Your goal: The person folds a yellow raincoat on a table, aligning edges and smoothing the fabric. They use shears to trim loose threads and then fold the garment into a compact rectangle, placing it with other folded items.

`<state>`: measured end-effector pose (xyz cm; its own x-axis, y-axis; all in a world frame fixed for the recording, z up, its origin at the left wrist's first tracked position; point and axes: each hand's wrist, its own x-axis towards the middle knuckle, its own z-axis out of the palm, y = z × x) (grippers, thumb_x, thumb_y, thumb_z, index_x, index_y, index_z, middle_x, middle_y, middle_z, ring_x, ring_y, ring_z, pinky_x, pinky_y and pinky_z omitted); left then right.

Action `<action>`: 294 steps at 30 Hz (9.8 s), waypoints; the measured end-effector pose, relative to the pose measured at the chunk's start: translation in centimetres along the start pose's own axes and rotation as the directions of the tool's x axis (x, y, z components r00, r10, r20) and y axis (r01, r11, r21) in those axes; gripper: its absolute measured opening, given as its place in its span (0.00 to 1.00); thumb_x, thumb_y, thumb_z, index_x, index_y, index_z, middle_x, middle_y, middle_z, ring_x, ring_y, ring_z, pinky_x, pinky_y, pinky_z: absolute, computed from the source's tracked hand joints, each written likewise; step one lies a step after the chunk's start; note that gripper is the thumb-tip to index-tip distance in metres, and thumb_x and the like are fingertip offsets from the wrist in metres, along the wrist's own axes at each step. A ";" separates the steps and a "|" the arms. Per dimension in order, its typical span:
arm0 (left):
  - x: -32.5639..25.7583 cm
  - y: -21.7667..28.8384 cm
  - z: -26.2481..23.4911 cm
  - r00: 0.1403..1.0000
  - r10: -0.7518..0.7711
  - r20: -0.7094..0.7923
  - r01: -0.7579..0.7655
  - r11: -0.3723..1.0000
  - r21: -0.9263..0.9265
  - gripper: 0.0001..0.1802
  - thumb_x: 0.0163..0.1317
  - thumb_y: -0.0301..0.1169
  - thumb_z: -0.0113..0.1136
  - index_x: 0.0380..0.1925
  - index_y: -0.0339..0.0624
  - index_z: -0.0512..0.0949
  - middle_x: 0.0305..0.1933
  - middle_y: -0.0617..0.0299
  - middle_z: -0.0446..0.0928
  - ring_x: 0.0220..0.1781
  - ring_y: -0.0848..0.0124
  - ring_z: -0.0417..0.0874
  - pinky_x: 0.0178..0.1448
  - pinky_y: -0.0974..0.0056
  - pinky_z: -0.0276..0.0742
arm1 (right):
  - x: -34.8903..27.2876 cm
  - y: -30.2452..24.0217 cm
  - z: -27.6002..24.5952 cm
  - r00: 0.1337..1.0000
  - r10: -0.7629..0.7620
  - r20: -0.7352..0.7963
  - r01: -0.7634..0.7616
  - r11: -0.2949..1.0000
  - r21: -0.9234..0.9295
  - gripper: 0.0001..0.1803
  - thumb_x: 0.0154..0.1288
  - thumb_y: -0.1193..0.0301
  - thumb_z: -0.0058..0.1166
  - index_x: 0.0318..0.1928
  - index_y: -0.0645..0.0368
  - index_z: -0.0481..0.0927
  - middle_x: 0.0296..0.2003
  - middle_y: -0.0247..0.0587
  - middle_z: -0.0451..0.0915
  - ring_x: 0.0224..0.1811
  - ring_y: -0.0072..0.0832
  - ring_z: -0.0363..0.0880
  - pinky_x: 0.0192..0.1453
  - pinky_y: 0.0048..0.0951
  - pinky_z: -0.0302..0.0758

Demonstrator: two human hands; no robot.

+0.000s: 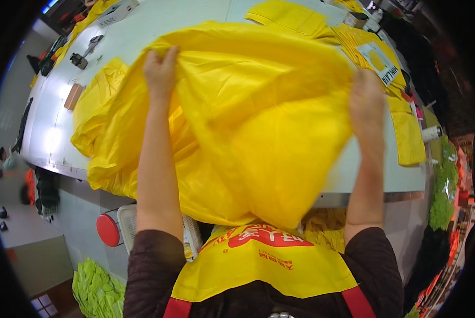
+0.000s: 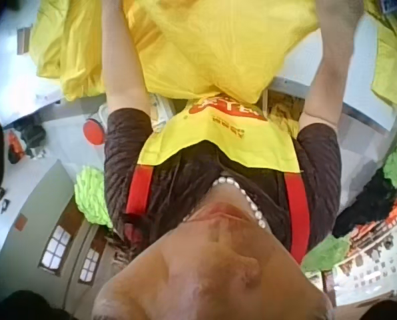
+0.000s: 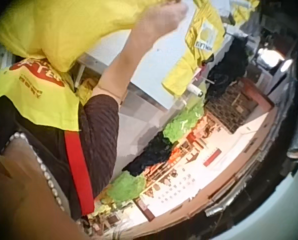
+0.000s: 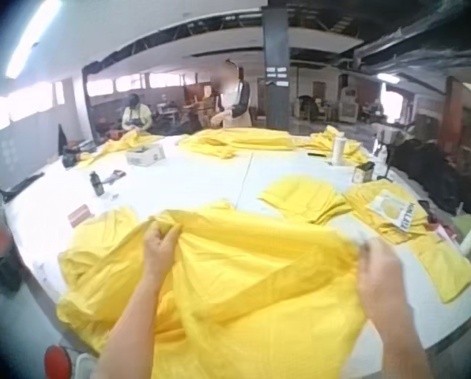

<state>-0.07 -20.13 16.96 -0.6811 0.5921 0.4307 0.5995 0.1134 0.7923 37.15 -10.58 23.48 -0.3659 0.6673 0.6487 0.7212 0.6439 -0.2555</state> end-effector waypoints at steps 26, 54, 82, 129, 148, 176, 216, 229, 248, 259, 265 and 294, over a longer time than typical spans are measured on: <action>-24.8 -4.9 6.7 0.798 0.403 0.448 -0.476 0.878 0.057 0.11 0.47 0.24 0.60 0.34 0.41 0.77 0.44 0.54 0.75 0.48 0.56 0.74 0.52 0.57 0.69 | -10.7 3.6 14.5 0.672 -0.564 0.480 0.266 0.789 0.553 0.15 0.50 0.82 0.50 0.41 0.58 0.75 0.40 0.41 0.77 0.51 0.38 0.69 0.50 0.36 0.68; -24.5 -5.1 9.3 0.978 -0.087 0.191 -0.010 0.890 0.456 0.06 0.53 0.33 0.60 0.29 0.44 0.79 0.30 0.57 0.77 0.30 0.57 0.77 0.34 0.60 0.73 | -6.8 10.4 20.0 0.283 -0.157 0.946 -0.710 0.629 0.317 0.11 0.66 0.65 0.47 0.34 0.61 0.73 0.22 0.30 0.75 0.19 0.16 0.73 0.25 0.17 0.68; -4.1 4.4 18.4 0.871 0.283 0.402 -0.456 0.770 0.447 0.30 0.47 0.39 0.66 0.51 0.44 0.69 0.53 0.53 0.70 0.56 0.58 0.70 0.58 0.54 0.66 | -17.1 5.0 16.8 0.604 -0.149 0.783 -0.659 0.460 0.595 0.27 0.58 0.67 0.53 0.58 0.62 0.65 0.50 0.46 0.75 0.51 0.34 0.73 0.55 0.33 0.69; -27.7 9.8 -52.8 0.817 0.077 -0.571 0.122 0.946 0.301 0.22 0.62 0.30 0.48 0.55 0.40 0.58 0.52 0.55 0.67 0.50 0.62 0.72 0.54 0.58 0.68 | -11.3 -7.8 -15.5 0.490 -0.487 0.723 -0.612 0.399 0.683 0.23 0.59 0.71 0.56 0.53 0.68 0.70 0.52 0.40 0.74 0.53 0.27 0.71 0.56 0.26 0.66; -16.4 -4.7 -7.3 0.949 0.173 0.263 -0.283 0.835 0.472 0.34 0.52 0.36 0.63 0.57 0.33 0.63 0.56 0.44 0.68 0.59 0.50 0.67 0.62 0.54 0.61 | -4.9 13.9 19.2 0.802 0.086 0.591 -0.447 0.743 0.498 0.38 0.60 0.55 0.54 0.64 0.62 0.56 0.61 0.51 0.62 0.64 0.38 0.59 0.67 0.36 0.55; -24.4 -11.1 -1.2 0.793 -0.239 0.561 0.364 0.924 -0.120 0.24 0.59 0.40 0.55 0.52 0.40 0.69 0.54 0.52 0.71 0.54 0.58 0.71 0.53 0.57 0.67 | -13.4 -12.8 -3.0 0.327 -0.384 0.864 -0.268 0.839 0.474 0.20 0.67 0.56 0.40 0.37 0.62 0.75 0.27 0.53 0.77 0.31 0.49 0.76 0.38 0.44 0.71; -20.2 0.5 0.6 0.495 -0.453 0.742 0.836 0.481 -0.263 0.19 0.58 0.40 0.60 0.40 0.37 0.69 0.28 0.60 0.75 0.27 0.72 0.80 0.29 0.70 0.78 | -15.9 -9.9 15.2 0.671 0.139 0.729 -0.736 0.246 0.631 0.08 0.63 0.71 0.51 0.39 0.63 0.75 0.29 0.30 0.75 0.28 0.13 0.69 0.33 0.15 0.68; -22.6 -0.4 1.5 0.431 -0.461 0.776 0.899 0.149 -0.411 0.07 0.60 0.32 0.55 0.32 0.40 0.73 0.30 0.60 0.76 0.30 0.71 0.81 0.34 0.69 0.79 | -13.8 -12.1 7.3 0.889 -0.412 0.200 0.313 0.865 0.392 0.17 0.51 0.72 0.59 0.45 0.55 0.77 0.30 0.38 0.75 0.36 0.32 0.73 0.36 0.28 0.73; -20.2 -0.3 2.6 0.735 -0.277 0.619 0.630 0.617 -0.472 0.08 0.56 0.33 0.58 0.27 0.39 0.74 0.24 0.66 0.74 0.24 0.80 0.74 0.27 0.75 0.69 | -20.0 -11.5 9.7 0.115 -0.232 0.966 -0.984 0.109 0.143 0.14 0.65 0.58 0.48 0.40 0.54 0.74 0.26 0.32 0.77 0.25 0.25 0.74 0.22 0.25 0.66; -21.0 1.4 1.9 0.632 -0.229 0.740 0.624 0.718 -0.310 0.09 0.54 0.30 0.57 0.20 0.40 0.71 0.17 0.65 0.71 0.19 0.79 0.71 0.22 0.73 0.66 | -18.3 -7.6 13.3 0.412 -0.054 0.909 -0.897 -0.201 0.395 0.08 0.61 0.70 0.54 0.39 0.57 0.74 0.28 0.33 0.75 0.23 0.19 0.71 0.21 0.18 0.68; -19.2 -6.0 4.9 0.961 0.106 0.257 -0.153 0.974 0.170 0.21 0.51 0.47 0.62 0.32 0.40 0.74 0.31 0.53 0.75 0.35 0.62 0.77 0.38 0.61 0.72 | -17.3 -2.7 14.8 0.305 -0.215 0.928 -0.892 -0.406 0.199 0.05 0.59 0.74 0.53 0.35 0.62 0.76 0.24 0.36 0.76 0.26 0.24 0.75 0.29 0.22 0.75; -20.1 -6.6 -4.6 0.850 -0.427 0.308 0.491 0.854 -0.172 0.08 0.61 0.31 0.55 0.31 0.37 0.76 0.25 0.67 0.71 0.28 0.78 0.69 0.33 0.72 0.65 | -13.8 -16.1 27.3 0.364 -0.225 0.904 -0.776 -0.609 0.161 0.08 0.61 0.70 0.54 0.42 0.54 0.75 0.37 0.32 0.77 0.37 0.22 0.74 0.35 0.22 0.72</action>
<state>7.72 -36.46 5.04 -0.7054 0.7010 -0.1052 0.1057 0.2507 0.9623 14.51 -19.88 -0.94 -0.8270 0.4367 -0.3541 -0.2504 -0.8500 -0.4635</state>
